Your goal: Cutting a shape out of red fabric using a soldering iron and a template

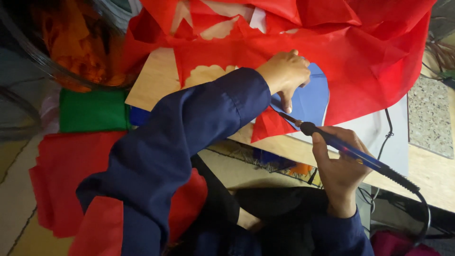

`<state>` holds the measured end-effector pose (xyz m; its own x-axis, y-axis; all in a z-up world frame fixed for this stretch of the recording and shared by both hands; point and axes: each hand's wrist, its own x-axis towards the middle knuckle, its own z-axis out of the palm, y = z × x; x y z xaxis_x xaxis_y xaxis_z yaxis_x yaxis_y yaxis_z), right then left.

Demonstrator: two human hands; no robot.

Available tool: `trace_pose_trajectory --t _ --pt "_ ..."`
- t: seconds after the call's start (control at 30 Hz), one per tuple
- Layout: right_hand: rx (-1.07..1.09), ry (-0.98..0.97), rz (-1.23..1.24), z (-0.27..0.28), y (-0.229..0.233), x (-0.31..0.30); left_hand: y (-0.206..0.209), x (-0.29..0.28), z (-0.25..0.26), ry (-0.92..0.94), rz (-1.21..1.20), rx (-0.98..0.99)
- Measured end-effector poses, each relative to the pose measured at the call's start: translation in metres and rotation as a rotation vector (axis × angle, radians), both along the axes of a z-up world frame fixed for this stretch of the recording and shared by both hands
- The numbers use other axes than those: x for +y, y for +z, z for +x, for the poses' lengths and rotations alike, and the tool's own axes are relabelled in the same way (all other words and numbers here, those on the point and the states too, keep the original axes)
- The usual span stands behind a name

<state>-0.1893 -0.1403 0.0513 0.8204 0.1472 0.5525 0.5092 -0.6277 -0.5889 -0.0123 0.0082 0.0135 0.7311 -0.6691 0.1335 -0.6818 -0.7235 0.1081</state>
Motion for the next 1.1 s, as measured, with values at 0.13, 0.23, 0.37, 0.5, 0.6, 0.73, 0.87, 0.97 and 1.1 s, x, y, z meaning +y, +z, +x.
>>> trace_pose_trajectory --t 0.13,0.23,0.37,0.5,0.6,0.73,0.87,0.97,1.1 --pt "0.020 0.014 0.010 0.001 0.003 -0.004 0.001 -0.002 0.003 -0.004 0.026 0.018" --pt "0.005 -0.012 -0.056 0.002 0.005 -0.005 0.004 -0.002 0.002 0.001 0.055 0.051" --pt "0.012 -0.004 -0.043 0.002 0.008 -0.007 0.003 -0.002 0.001 0.004 0.039 0.048" --pt "0.009 -0.016 -0.055 0.001 0.008 -0.011 0.002 -0.003 0.001 0.009 0.031 0.072" --pt "0.014 -0.030 -0.077 0.001 0.010 -0.013 0.000 -0.004 0.003 0.010 0.053 0.042" --pt "0.031 -0.021 -0.057 -0.001 0.012 -0.016 0.002 -0.004 0.002 0.008 0.042 0.063" --pt "0.033 -0.024 -0.067 -0.003 0.014 -0.018 0.007 -0.006 0.001 0.018 0.095 0.095" --pt "0.037 -0.031 -0.067 -0.002 0.013 -0.021 0.004 -0.006 0.003 0.012 0.102 0.090" --pt "0.064 -0.040 -0.041 -0.002 0.011 -0.026 0.002 -0.007 0.003 0.013 0.084 0.064"
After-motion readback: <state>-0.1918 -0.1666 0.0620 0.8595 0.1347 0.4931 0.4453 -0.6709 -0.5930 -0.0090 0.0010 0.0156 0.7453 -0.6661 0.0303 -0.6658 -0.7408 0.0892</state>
